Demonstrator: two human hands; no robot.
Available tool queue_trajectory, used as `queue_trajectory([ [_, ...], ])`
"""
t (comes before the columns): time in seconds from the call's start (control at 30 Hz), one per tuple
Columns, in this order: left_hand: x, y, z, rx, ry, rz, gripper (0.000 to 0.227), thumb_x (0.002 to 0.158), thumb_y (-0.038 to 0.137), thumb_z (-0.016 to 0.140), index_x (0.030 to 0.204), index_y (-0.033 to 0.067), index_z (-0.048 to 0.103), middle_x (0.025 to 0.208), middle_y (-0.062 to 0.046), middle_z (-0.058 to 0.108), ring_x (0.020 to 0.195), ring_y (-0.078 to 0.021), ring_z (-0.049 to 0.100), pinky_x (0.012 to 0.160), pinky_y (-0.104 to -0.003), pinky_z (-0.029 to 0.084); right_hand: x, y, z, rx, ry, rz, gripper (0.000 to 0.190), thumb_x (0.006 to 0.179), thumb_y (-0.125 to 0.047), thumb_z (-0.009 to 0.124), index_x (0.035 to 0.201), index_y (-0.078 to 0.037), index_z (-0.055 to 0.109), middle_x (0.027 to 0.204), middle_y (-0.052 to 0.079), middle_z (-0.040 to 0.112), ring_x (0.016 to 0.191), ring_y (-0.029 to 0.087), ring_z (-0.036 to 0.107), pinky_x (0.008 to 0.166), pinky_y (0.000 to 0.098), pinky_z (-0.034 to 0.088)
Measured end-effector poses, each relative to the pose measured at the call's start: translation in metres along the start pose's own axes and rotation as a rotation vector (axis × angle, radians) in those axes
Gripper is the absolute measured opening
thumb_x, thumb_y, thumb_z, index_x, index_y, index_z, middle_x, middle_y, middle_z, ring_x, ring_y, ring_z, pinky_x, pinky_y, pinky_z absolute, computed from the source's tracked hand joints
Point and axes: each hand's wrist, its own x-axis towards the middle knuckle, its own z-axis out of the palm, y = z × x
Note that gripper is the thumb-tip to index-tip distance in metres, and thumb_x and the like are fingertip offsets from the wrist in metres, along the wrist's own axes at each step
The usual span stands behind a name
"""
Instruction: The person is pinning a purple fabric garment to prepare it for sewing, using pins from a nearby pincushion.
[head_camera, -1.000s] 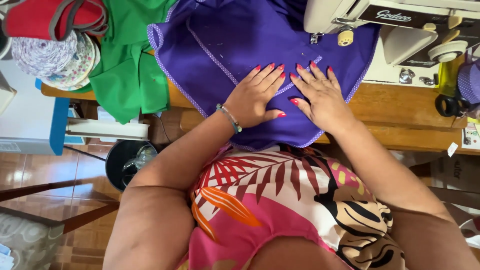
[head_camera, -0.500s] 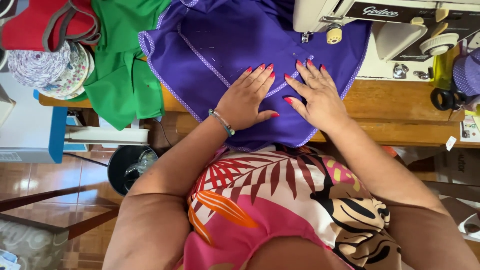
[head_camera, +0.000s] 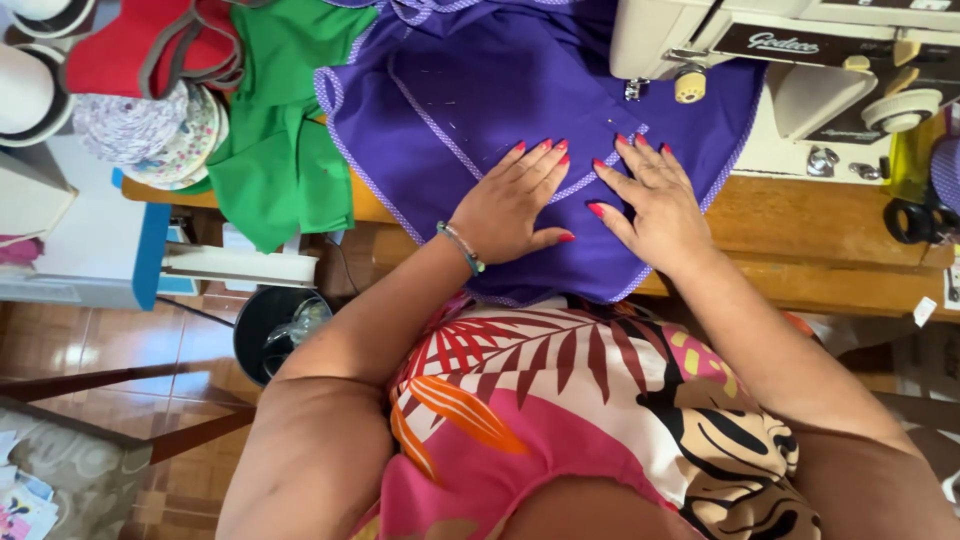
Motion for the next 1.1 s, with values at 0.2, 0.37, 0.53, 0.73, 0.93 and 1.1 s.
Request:
queue_trajectory([
  [0.2, 0.004, -0.017, -0.007, -0.097, 0.088, -0.057, 0.088, 0.096, 0.072, 0.053, 0.152, 0.0044, 0.046, 0.152, -0.017, 0.054, 0.144, -0.0307, 0.048, 0.126, -0.049, 0.025, 0.0, -0.001, -0.001, -0.018, 0.015, -0.016, 0.05, 0.096, -0.036, 0.075, 0.142, -0.019, 0.068, 0.153, 0.019, 0.057, 0.142, 0.042, 0.05, 0.119, 0.0578, 0.033],
  [0.37, -0.008, -0.104, -0.046, -0.098, 0.196, -0.24, 0.062, 0.097, 0.041, 0.069, 0.144, 0.0028, 0.055, 0.147, -0.02, 0.057, 0.135, -0.04, 0.053, 0.114, -0.055, 0.033, 0.002, -0.009, -0.01, 0.0, 0.003, -0.017, 0.05, 0.097, -0.034, 0.076, 0.141, -0.011, 0.068, 0.153, 0.024, 0.056, 0.14, 0.046, 0.053, 0.122, 0.0586, 0.032],
  [0.53, -0.043, -0.174, -0.053, 0.306, 0.153, -0.41, 0.065, 0.079, 0.003, 0.064, 0.144, -0.0027, 0.058, 0.142, -0.023, 0.062, 0.136, -0.043, 0.049, 0.116, -0.059, 0.034, 0.002, -0.003, -0.014, -0.006, -0.015, -0.008, 0.06, 0.094, -0.037, 0.077, 0.146, -0.01, 0.063, 0.154, 0.028, 0.053, 0.141, 0.045, 0.052, 0.122, 0.057, 0.033],
  [0.73, -0.033, -0.183, -0.096, 0.602, 0.312, -0.64, 0.046, 0.09, 0.052, 0.077, 0.107, 0.0103, 0.068, 0.102, -0.01, 0.07, 0.091, -0.0338, 0.059, 0.077, -0.048, 0.041, -0.002, 0.026, -0.034, 0.043, -0.175, -0.062, 0.064, 0.093, -0.037, 0.071, 0.151, -0.013, 0.056, 0.161, 0.024, 0.046, 0.149, 0.042, 0.043, 0.126, 0.0549, 0.027],
  [0.93, -0.022, -0.198, -0.097, 0.279, -0.228, -0.883, 0.02, 0.087, 0.021, 0.062, 0.099, 0.0136, 0.075, 0.098, -0.016, 0.076, 0.09, -0.0436, 0.073, 0.07, -0.053, 0.06, -0.002, 0.051, -0.06, 0.204, -0.253, 0.031, 0.068, 0.085, -0.032, 0.076, 0.148, -0.016, 0.056, 0.162, 0.019, 0.044, 0.151, 0.036, 0.039, 0.13, 0.0516, 0.019],
  [1.1, -0.016, -0.112, -0.16, 0.348, -0.63, -0.779, 0.04, 0.083, 0.044, 0.063, 0.109, 0.018, 0.078, 0.109, -0.009, 0.076, 0.103, -0.0366, 0.074, 0.079, -0.047, 0.059, 0.003, 0.046, -0.063, 0.332, -0.127, 0.149, 0.041, 0.093, -0.02, 0.076, 0.132, -0.01, 0.069, 0.146, 0.018, 0.061, 0.138, 0.032, 0.055, 0.125, 0.0486, 0.033],
])
